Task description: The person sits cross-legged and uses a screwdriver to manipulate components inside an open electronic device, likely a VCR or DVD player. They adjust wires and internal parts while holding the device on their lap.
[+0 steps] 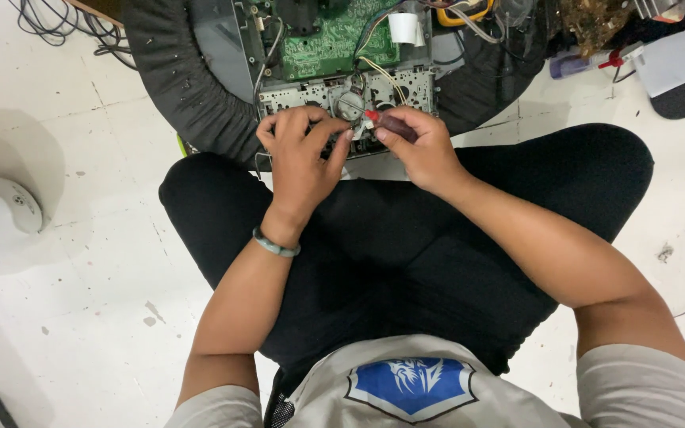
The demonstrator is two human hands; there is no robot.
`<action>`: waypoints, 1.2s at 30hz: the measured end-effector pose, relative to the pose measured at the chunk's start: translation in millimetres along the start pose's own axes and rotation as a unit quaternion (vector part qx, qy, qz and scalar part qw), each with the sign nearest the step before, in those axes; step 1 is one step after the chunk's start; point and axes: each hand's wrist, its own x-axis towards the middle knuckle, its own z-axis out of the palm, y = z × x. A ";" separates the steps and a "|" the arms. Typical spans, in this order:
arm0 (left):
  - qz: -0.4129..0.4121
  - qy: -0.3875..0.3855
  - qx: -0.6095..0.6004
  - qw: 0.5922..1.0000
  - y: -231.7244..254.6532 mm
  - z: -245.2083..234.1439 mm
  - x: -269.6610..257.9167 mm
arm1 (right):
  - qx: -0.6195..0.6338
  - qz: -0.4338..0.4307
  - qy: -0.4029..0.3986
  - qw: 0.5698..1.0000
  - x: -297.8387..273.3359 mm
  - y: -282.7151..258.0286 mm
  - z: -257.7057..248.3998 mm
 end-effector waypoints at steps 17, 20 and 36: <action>0.004 -0.046 0.093 0.995 0.4 -5.8 -5.5 | -0.316 -0.160 0.070 0.933 18.0 -51.6 -28.8; 0.010 -0.052 0.109 0.993 0.2 -4.9 -6.5 | -0.351 -0.127 0.068 0.925 23.8 -45.3 -39.5; 0.056 -0.009 0.103 0.993 4.7 16.1 -3.6 | -0.323 -0.086 -0.021 0.942 21.9 -56.6 -33.0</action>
